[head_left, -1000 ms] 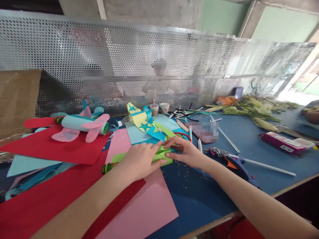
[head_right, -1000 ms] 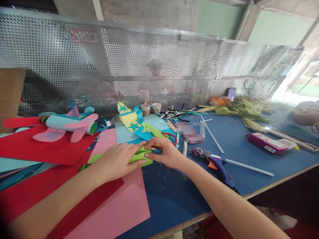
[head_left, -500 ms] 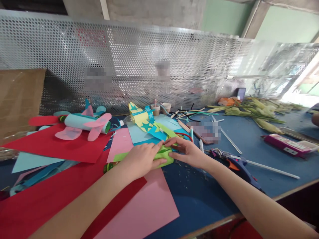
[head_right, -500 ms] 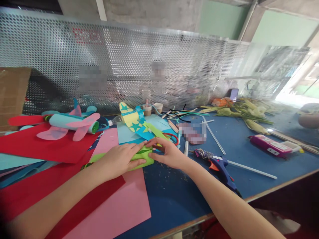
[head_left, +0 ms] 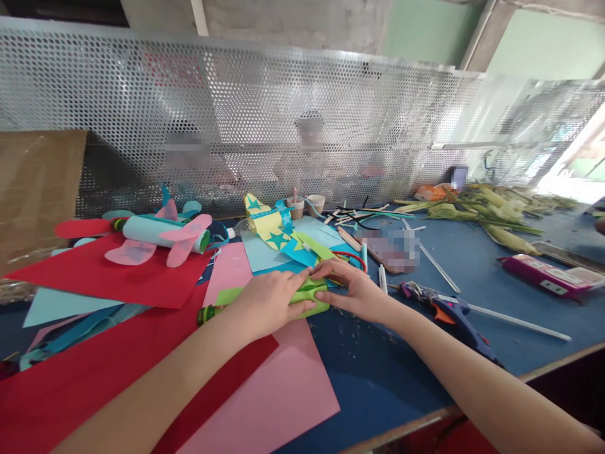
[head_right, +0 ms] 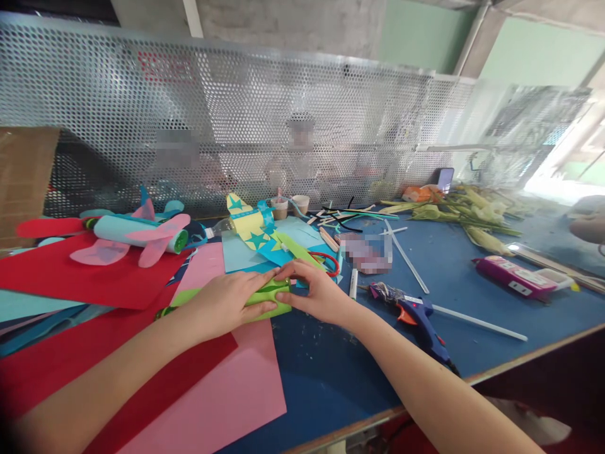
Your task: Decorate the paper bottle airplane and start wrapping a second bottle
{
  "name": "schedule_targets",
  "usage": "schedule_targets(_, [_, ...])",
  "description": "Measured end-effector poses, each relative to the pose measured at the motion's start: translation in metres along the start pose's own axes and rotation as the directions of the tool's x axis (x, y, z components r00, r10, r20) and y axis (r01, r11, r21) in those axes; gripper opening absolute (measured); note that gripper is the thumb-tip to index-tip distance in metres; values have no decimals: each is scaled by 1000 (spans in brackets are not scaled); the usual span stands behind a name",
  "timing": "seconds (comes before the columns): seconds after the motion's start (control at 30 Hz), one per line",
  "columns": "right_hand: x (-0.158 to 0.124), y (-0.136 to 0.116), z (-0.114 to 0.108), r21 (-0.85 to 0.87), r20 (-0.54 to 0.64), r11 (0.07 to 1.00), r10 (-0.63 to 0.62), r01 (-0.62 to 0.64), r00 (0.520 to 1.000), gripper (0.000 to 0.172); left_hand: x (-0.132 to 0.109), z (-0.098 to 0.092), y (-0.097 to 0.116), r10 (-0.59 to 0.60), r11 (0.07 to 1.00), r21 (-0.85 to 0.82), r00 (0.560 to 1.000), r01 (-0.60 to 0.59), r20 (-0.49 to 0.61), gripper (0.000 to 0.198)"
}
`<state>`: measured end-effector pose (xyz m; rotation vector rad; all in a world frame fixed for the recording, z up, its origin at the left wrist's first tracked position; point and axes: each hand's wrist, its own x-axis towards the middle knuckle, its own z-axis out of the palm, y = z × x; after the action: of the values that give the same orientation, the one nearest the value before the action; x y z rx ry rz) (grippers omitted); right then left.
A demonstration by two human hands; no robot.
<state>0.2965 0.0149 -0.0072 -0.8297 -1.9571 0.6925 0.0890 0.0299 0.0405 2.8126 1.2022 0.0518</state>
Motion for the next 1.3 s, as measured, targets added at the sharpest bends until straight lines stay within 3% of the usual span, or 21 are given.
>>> schedule_targets(0.3, [0, 1, -2, -25, 0, 1000, -6, 6, 1000, 15, -3, -15, -11, 45, 968, -245, 999, -48, -19, 50])
schedule_targets(0.53, [1, -1, -5, -125, 22, 989, -73, 75, 997, 17, -22, -23, -51, 49, 918, -394, 999, -46, -4, 35])
schedule_targets(0.63, [1, -1, -4, -123, 20, 990, -70, 72, 997, 17, -41, -23, -68, -18, 870, -493, 1000, 11, -10, 32])
schedule_targets(0.77, [0, 2, -3, -117, 3, 992, -51, 51, 999, 18, -62, -15, -84, -119, 753, -652, 993, 85, -8, 35])
schedule_targets(0.93, [0, 6, -1, -91, -5, 996, 1, -2, 1000, 19, -72, 3, -93, -164, 623, -777, 986, 87, -21, 44])
schedule_targets(1.17, [-2, 7, 2, -75, -27, 994, 82, -84, 996, 28, -68, 20, -89, -229, 611, -791, 960, 13, -161, 35])
schedule_targets(1.3, [16, 9, -12, -210, -30, 945, 251, -252, 967, 41, -66, 27, -90, -239, 610, -792, 947, -27, -216, 34])
